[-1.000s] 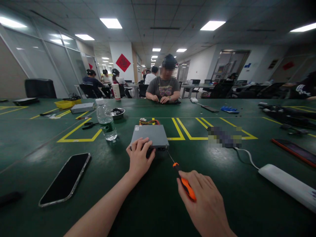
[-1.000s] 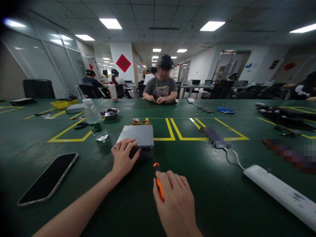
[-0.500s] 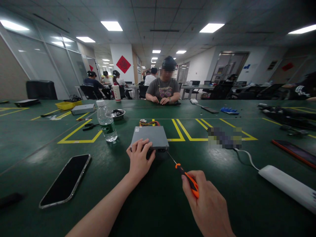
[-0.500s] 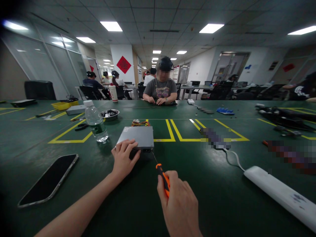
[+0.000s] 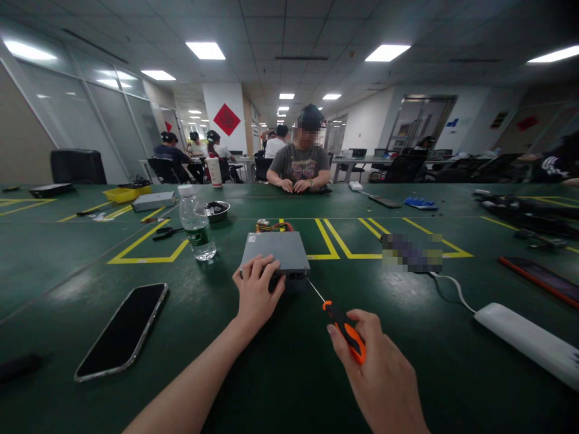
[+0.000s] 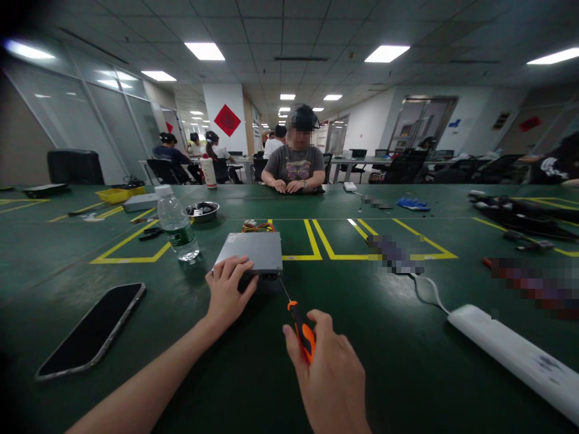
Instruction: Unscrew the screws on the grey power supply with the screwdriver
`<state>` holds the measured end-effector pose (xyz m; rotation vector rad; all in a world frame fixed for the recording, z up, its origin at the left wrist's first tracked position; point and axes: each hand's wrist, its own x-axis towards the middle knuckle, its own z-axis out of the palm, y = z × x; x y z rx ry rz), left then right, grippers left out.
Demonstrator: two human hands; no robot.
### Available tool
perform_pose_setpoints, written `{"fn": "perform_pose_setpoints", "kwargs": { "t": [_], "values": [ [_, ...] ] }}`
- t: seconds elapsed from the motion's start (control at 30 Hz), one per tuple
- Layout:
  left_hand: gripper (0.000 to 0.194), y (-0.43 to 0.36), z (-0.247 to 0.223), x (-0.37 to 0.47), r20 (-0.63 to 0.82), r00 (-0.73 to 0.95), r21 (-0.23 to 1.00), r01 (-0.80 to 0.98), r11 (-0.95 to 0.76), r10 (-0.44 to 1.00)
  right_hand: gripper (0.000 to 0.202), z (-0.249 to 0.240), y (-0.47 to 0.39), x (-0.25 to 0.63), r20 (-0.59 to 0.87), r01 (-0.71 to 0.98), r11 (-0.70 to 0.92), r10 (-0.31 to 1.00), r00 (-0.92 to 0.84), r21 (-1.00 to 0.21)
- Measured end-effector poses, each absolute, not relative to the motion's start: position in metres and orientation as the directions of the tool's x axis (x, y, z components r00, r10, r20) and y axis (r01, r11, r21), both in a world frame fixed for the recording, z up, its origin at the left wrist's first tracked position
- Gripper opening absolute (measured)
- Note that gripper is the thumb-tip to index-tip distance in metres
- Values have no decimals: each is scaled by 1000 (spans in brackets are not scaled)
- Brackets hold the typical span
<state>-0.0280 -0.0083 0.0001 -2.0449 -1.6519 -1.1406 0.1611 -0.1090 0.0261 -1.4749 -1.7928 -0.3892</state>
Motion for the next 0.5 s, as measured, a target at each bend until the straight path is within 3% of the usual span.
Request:
{"fn": "perform_pose_setpoints", "kwargs": {
  "t": [0.07,0.23,0.5],
  "values": [
    [24,-8,0,-28,713,37,256,916,-309,701,41,27,-109,162,713,934,282,700,-44,-219],
    [24,-9,0,-27,709,37,257,916,-307,705,31,30,-109,157,790,917,399,570,-224,-28],
    [22,-14,5,-29,687,79,226,922,-315,723,27,29,-110,156,782,895,416,607,-142,-159]
  ]
}}
